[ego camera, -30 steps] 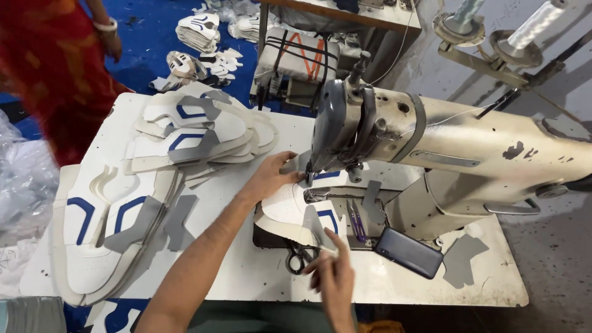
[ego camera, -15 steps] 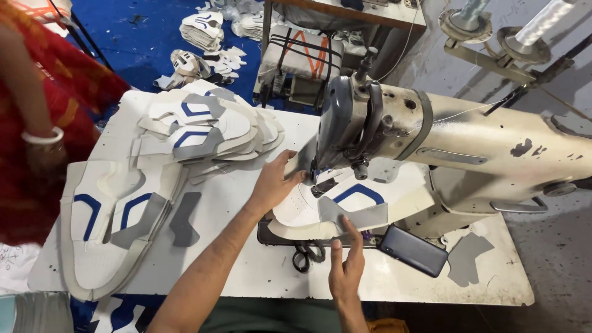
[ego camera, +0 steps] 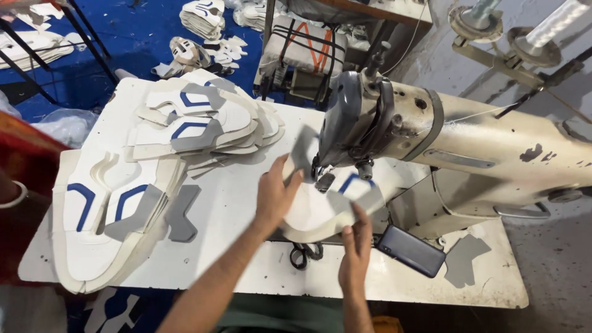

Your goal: The person sits at an industrial sewing machine and stitches gray overlay pieces onto white shoe upper panels, guiding the fabric under the needle by hand. They align each overlay on the upper, sew around it, trim threads, and place the finished upper onto a growing stack of completed panels.

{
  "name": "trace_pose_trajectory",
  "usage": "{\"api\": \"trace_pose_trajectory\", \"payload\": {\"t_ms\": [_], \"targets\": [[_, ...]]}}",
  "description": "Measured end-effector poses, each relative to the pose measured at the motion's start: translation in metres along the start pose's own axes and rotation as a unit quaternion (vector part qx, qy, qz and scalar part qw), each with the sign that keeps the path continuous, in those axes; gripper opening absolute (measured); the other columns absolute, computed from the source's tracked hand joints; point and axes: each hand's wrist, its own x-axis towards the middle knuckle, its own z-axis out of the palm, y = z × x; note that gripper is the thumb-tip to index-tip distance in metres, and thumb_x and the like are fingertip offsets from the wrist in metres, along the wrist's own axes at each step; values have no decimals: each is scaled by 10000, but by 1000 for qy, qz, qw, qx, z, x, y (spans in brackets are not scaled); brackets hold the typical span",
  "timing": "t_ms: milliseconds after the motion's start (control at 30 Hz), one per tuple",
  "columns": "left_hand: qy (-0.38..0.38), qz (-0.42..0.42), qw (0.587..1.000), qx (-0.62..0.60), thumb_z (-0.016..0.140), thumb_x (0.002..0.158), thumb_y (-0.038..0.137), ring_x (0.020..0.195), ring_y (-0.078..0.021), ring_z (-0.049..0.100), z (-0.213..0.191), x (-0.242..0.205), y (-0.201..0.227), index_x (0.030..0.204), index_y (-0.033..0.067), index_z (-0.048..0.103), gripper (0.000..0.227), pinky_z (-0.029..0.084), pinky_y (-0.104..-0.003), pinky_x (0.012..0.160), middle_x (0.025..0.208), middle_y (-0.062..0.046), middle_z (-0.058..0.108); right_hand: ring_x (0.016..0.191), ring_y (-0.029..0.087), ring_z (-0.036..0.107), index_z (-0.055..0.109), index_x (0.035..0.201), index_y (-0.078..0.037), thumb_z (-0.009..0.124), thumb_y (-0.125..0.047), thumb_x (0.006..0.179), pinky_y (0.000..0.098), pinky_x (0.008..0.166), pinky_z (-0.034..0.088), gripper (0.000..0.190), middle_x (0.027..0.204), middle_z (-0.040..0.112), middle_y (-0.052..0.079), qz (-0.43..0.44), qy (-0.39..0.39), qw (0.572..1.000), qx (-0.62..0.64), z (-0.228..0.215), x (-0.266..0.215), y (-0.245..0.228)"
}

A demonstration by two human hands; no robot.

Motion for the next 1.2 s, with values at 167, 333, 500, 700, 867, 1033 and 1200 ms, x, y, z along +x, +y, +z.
{"api": "trace_pose_trajectory", "payload": {"t_ms": [167, 333, 500, 700, 867, 1033, 1200], "targets": [[102, 17, 986, -129, 660, 990, 195, 974, -234, 763, 13, -32, 6, 1375, -50, 505, 482, 584, -351, 810, 1073, -184, 754, 1060, 145, 603, 505, 1501, -71, 614, -203, 993, 270, 859, 509, 536, 1304, 634, 95, 53, -23, 998, 3, 4, -1, -11], [102, 19, 983, -153, 636, 1000, 159, 923, -208, 751, 16, -32, 11, 1370, -60, 510, 448, 586, -330, 791, 1055, -173, 760, 721, 100, 468, 600, 1495, -95, 690, -152, 959, 245, 608, 383, 547, 1091, 725, 61, 92, -27, 992, -78, 14, -1, -20], [123, -18, 979, -160, 610, 1006, 170, 846, -188, 752, 27, -33, 19, 1376, -53, 492, 448, 590, -317, 722, 986, -161, 763, 1042, 83, 619, 563, 1468, -58, 647, -114, 974, 240, 895, 501, 504, 1335, 699, 89, 17, -61, 995, -76, 5, 19, -16], [117, -26, 979, -165, 597, 1016, 224, 817, -151, 726, 26, -32, 7, 1355, -43, 424, 465, 571, -285, 660, 1023, -126, 732, 1157, 132, 630, 612, 1436, -39, 598, -80, 1003, 265, 1011, 474, 435, 1360, 703, 109, 42, -64, 995, -57, -8, 42, -9], [58, -191, 898, -391, 608, 1071, 291, 981, -63, 628, 6, -9, -19, 1312, -13, 597, 388, 519, -220, 883, 1093, -14, 681, 1195, 138, 634, 624, 1410, -40, 584, -79, 1007, 271, 1030, 464, 407, 1396, 691, 87, 26, -72, 993, -86, -9, 46, -13], [-8, -90, 962, -258, 690, 961, 172, 897, -131, 621, -7, -10, -8, 1182, -17, 627, 297, 519, -291, 796, 1009, -37, 687, 1201, 124, 629, 649, 1382, -44, 572, -48, 1005, 265, 1034, 464, 384, 1374, 703, 97, -9, -70, 991, -116, -12, 51, -10], [31, -72, 973, -217, 694, 959, 161, 901, -143, 653, 0, -17, -8, 1171, -23, 612, 292, 531, -298, 810, 1012, -68, 714, 939, 59, 606, 681, 1374, -71, 575, -44, 1014, 219, 813, 490, 376, 1255, 754, 56, 12, -53, 991, -120, -11, 66, -14]]}}
